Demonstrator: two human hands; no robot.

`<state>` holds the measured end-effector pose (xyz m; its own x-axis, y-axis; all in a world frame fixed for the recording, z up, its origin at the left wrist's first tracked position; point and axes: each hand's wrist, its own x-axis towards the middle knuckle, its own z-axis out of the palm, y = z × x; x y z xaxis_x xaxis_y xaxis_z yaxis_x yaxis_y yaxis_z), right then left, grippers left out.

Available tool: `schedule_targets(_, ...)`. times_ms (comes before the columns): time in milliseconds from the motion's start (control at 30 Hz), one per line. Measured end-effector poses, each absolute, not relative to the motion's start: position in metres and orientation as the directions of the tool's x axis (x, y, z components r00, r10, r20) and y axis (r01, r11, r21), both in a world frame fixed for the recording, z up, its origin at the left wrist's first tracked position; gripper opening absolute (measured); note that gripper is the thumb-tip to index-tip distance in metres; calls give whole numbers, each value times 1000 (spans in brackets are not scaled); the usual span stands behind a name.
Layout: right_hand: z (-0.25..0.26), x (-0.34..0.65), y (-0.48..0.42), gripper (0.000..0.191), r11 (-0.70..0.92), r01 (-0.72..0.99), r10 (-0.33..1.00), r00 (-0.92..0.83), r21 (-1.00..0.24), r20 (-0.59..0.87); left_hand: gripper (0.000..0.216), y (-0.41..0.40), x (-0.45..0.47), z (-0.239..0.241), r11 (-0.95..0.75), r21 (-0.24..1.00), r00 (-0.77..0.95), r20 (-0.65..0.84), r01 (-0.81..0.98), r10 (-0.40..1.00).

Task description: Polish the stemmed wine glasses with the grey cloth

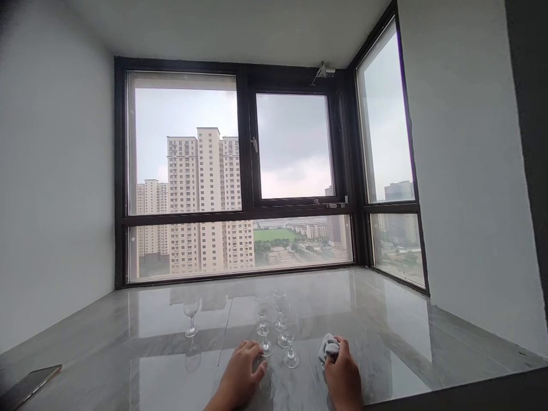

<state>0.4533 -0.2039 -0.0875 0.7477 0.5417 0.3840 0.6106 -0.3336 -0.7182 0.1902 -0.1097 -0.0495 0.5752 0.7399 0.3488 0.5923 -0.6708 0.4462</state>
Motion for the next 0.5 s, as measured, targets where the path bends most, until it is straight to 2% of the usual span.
schedule_targets(200,-84,451,-204,53,-357,581,540,767,-731,346,26,-110,189,-49,-673,452,574,355,585,738)
schedule_targets(500,-80,449,-206,53,-361,567,546,772,-740,325,27,-109,190,-52,-678,441,580,354,589,734)
